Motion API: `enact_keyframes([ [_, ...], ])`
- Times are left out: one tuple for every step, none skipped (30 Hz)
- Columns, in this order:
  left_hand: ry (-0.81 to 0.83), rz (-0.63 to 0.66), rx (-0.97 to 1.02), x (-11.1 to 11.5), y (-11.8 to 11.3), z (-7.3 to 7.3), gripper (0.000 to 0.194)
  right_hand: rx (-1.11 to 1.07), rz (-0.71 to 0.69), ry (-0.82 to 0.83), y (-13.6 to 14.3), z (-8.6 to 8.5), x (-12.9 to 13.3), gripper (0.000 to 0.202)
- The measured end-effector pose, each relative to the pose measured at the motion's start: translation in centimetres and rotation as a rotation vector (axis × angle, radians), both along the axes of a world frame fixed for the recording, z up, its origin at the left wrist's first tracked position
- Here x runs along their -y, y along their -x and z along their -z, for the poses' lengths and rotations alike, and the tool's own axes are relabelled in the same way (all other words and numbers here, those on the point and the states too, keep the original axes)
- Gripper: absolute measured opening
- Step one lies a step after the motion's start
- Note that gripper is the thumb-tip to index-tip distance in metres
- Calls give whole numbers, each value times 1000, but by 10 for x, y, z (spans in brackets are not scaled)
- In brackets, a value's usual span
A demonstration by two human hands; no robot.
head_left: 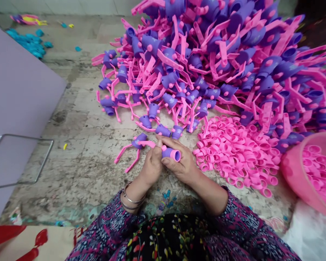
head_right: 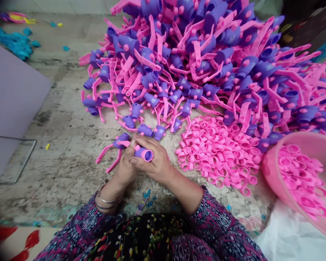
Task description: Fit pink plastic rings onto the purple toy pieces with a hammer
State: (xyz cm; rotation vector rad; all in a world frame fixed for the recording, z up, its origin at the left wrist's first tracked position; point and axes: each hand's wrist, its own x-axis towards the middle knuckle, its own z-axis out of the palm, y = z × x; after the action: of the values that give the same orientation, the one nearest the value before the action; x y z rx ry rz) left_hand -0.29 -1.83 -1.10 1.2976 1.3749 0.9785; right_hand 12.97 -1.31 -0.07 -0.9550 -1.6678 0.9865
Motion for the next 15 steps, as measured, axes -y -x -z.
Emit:
enact_keyframes([
  [-7,15,-3,0,0,-2,42,5,6,-12,0,0,0,52],
  [-17,34,-7,0,-1,-3,42,8,18,-24,0,1,1,50],
  [-30,52,-7,0,-1,-5,43,9,29,-31,0,1,1,48],
  [-40,59,0,0,-2,-7,44,8,39,-33,0,0,2,45],
  [-46,65,8,1,-3,-8,44,5,47,-32,0,0,3,43],
  [-47,69,16,1,-4,-10,44,0,52,-30,0,-1,4,41],
  [-46,77,24,1,-4,-11,44,-3,56,-29,1,-2,5,39],
  [-46,81,31,1,-5,-13,44,-6,59,-28,1,-2,5,38],
  [-51,83,37,1,-5,-14,44,-8,62,-32,1,-3,6,37],
  [-54,84,43,2,-6,-14,43,-9,67,-39,1,-3,6,37],
  [-54,81,48,1,-6,-14,42,-6,70,-41,1,-3,6,36],
  [-49,73,54,1,-6,-13,41,1,70,-40,2,-3,5,36],
  [-43,59,62,1,-6,-11,41,9,67,-33,2,-4,5,37],
  [-33,40,72,1,-7,-9,42,12,64,-19,2,-4,4,37],
  [-21,22,80,1,-7,-7,44,10,57,0,2,-4,3,38],
])
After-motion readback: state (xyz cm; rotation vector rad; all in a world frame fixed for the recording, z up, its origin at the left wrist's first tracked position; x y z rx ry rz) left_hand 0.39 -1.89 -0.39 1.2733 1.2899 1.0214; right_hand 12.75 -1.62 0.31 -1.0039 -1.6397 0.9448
